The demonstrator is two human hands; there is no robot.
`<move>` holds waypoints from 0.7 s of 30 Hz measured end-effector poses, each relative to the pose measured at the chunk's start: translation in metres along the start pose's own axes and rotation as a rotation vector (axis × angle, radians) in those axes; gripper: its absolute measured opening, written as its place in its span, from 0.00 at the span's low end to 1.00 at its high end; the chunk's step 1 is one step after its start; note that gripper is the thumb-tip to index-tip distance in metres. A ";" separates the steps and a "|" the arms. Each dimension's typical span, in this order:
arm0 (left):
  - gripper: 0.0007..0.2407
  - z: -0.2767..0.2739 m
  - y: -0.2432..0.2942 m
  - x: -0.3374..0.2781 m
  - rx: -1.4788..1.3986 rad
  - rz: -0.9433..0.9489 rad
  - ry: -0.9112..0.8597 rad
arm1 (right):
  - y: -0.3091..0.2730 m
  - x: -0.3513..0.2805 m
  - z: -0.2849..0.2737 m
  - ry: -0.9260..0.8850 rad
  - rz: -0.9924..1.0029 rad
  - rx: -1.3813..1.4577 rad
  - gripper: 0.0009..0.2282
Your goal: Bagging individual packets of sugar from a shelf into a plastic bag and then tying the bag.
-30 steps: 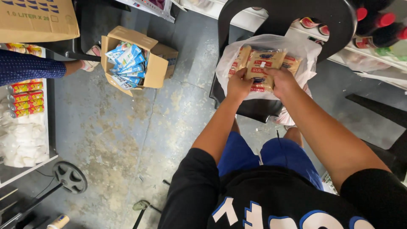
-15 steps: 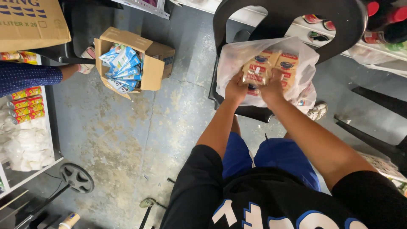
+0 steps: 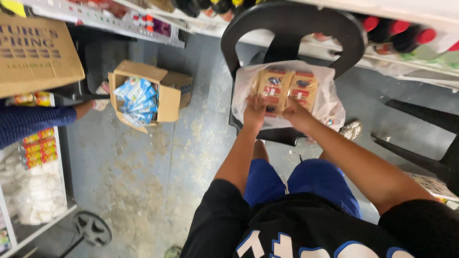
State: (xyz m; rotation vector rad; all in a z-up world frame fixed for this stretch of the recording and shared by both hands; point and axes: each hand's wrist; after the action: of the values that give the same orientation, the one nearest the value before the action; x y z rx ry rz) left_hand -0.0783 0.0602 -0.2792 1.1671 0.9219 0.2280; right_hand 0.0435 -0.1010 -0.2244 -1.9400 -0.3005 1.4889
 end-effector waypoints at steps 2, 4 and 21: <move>0.21 0.015 0.037 -0.018 0.249 0.181 0.001 | 0.004 -0.018 -0.002 0.083 -0.155 0.107 0.28; 0.20 0.036 0.091 -0.044 0.497 0.363 0.011 | -0.025 -0.062 -0.019 0.156 -0.310 0.213 0.26; 0.07 0.366 0.409 -0.096 0.054 1.136 -0.502 | -0.119 -0.285 -0.382 1.350 -0.824 -0.123 0.09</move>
State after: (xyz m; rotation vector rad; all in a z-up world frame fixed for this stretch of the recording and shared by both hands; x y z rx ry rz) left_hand 0.2450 -0.0781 0.1537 1.5991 -0.2542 0.7755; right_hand 0.3286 -0.3069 0.1188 -2.0616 -0.4545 -0.4399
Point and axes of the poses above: each hand's wrist, its own x-axis towards the middle knuckle, its own z-axis out of the palm, y = z × x, and after that the axes turned 15 degrees about -x, right-handed
